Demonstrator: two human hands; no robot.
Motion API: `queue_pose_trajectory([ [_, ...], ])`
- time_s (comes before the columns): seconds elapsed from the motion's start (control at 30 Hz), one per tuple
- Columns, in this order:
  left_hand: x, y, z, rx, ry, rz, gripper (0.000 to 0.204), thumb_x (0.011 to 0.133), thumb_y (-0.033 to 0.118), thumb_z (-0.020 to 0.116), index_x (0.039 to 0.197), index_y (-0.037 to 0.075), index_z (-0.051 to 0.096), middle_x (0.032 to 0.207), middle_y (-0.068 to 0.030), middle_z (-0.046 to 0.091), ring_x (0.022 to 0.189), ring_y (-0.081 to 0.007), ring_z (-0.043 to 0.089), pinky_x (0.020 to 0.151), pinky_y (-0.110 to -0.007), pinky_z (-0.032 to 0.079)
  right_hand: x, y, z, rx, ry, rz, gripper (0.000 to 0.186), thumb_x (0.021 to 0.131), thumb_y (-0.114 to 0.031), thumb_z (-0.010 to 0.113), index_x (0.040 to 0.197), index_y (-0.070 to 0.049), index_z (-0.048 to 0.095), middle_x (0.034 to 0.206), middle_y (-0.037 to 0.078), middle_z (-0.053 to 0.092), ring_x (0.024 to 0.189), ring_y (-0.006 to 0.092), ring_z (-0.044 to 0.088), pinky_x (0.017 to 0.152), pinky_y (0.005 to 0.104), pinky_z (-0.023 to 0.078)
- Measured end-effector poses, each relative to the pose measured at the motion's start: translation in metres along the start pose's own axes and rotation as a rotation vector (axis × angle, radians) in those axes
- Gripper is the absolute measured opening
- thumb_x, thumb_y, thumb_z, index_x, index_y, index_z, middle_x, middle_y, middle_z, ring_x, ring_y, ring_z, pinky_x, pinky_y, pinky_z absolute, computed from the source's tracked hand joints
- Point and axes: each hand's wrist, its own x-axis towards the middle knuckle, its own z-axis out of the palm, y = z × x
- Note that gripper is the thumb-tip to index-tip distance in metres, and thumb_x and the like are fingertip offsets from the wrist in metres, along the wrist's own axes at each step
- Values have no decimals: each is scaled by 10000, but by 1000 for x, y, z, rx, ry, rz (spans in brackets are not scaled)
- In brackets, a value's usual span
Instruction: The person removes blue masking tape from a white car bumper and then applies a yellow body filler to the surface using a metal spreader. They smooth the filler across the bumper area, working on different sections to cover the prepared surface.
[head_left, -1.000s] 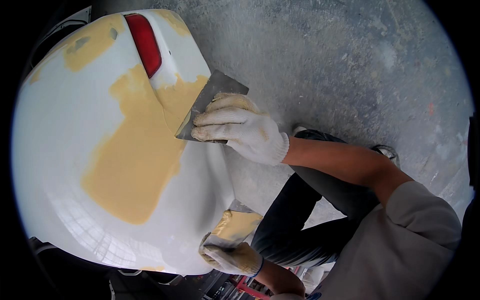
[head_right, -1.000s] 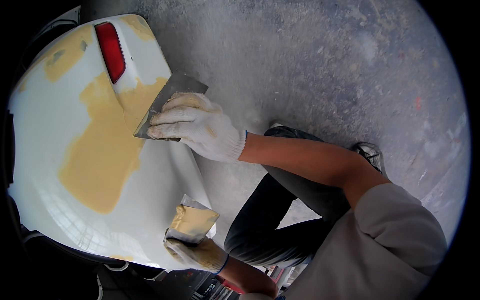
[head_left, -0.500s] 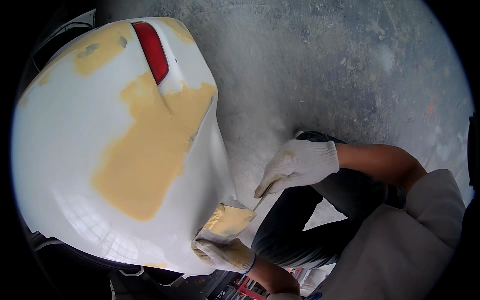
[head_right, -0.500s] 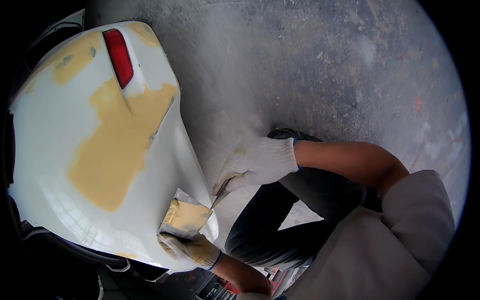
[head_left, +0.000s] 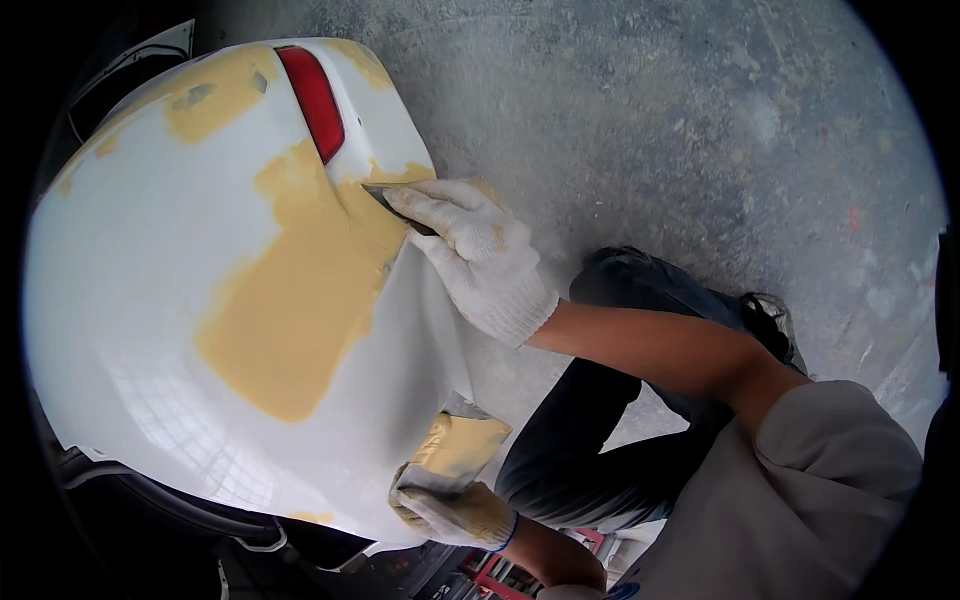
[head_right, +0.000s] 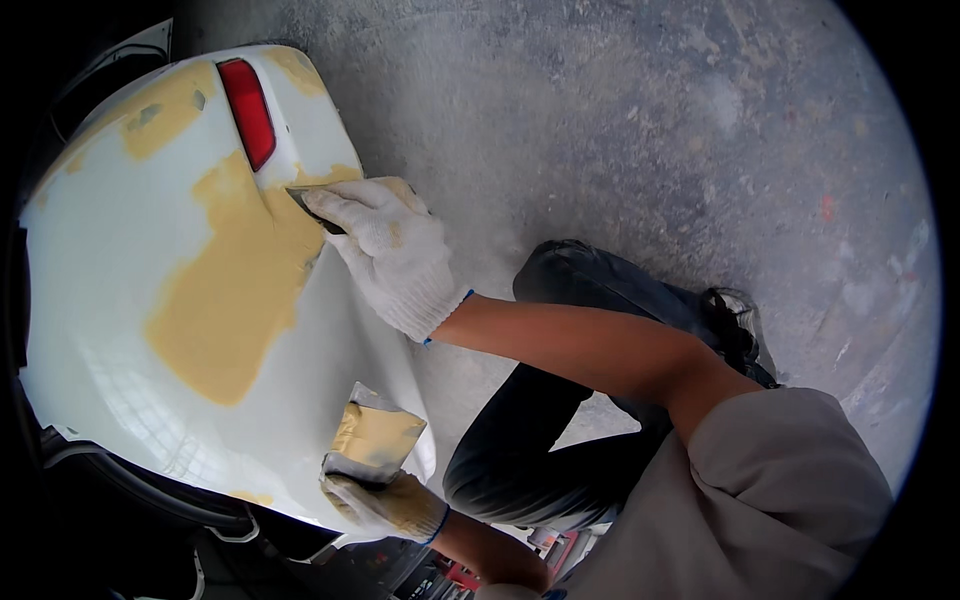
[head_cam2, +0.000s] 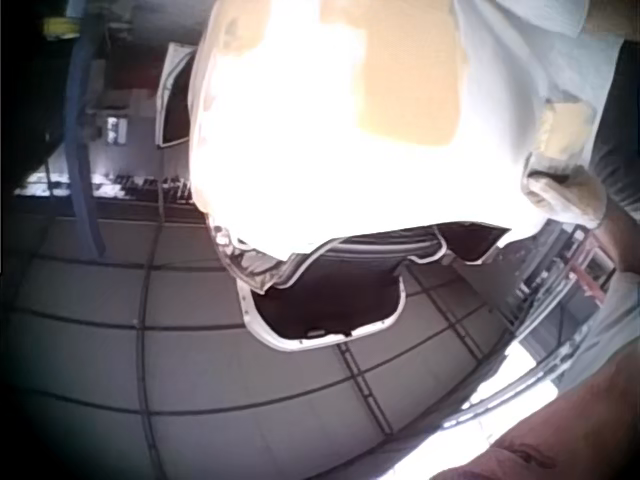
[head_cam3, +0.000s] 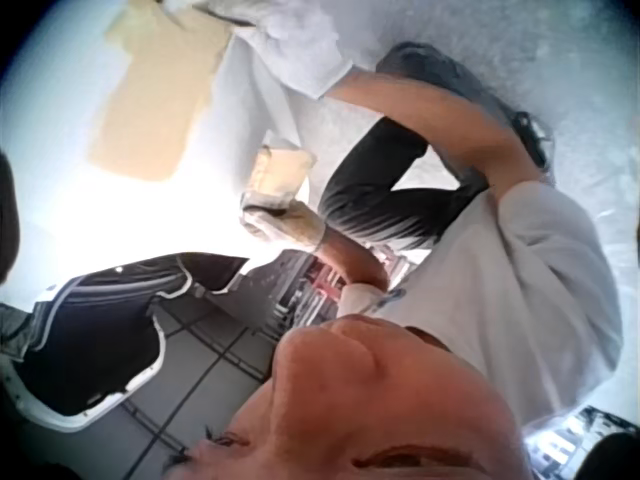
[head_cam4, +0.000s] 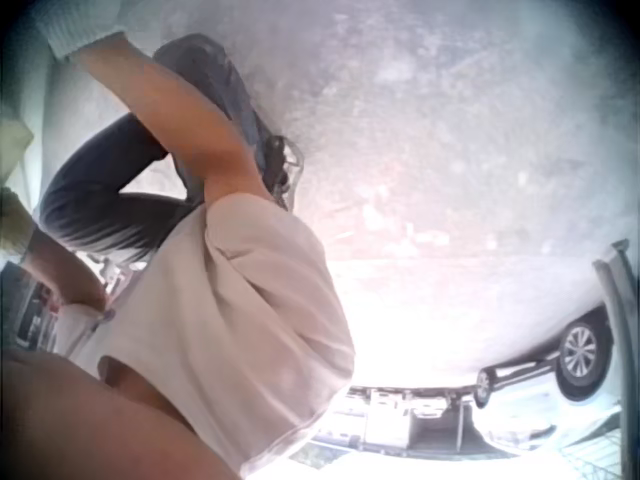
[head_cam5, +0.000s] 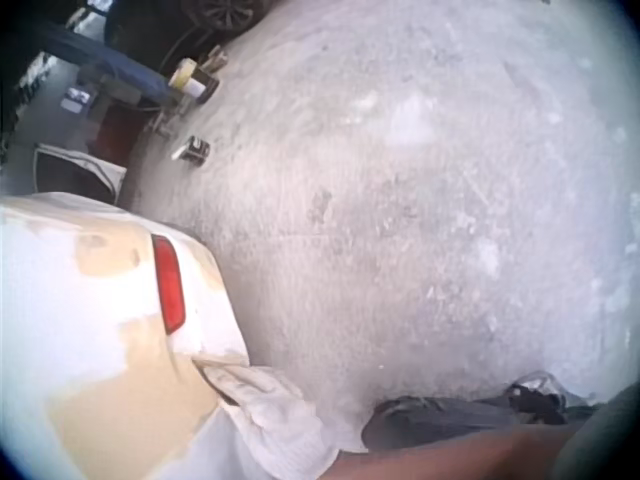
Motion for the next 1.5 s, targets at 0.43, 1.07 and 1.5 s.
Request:
queue_pose_trajectory([
  [0.43, -3, -6, -3, -88, -32, -52, 357, 1031, 287, 412, 992, -45, 537, 1002, -183, 540, 913, -309, 533, 853, -373, 449, -38, -6, -64, 236, -529, -3, 364, 856, -28, 635, 1212, -97, 660, 1167, 67, 668, 1054, 231, 619, 914, 298, 501],
  [1.07, -5, -26, -7, 181, -18, 153, 340, 899, 66, 624, 1190, -73, 514, 1169, -259, 532, 1043, -384, 560, 883, -411, 480, 101, 2, 5, -145, -12, -672, 275, 857, -184, 630, 1118, -233, 700, 1103, -55, 673, 1032, 150, 610, 891, 321, 505],
  [1.5, -19, -33, 3, -64, -11, 6, 362, 959, 171, 581, 1202, -85, 503, 1147, -243, 525, 1030, -356, 549, 908, -403, 464, -18, 31, -24, -4, -247, -625, 291, 800, -151, 695, 1080, -218, 726, 1078, -17, 689, 1024, 174, 630, 963, 365, 501],
])
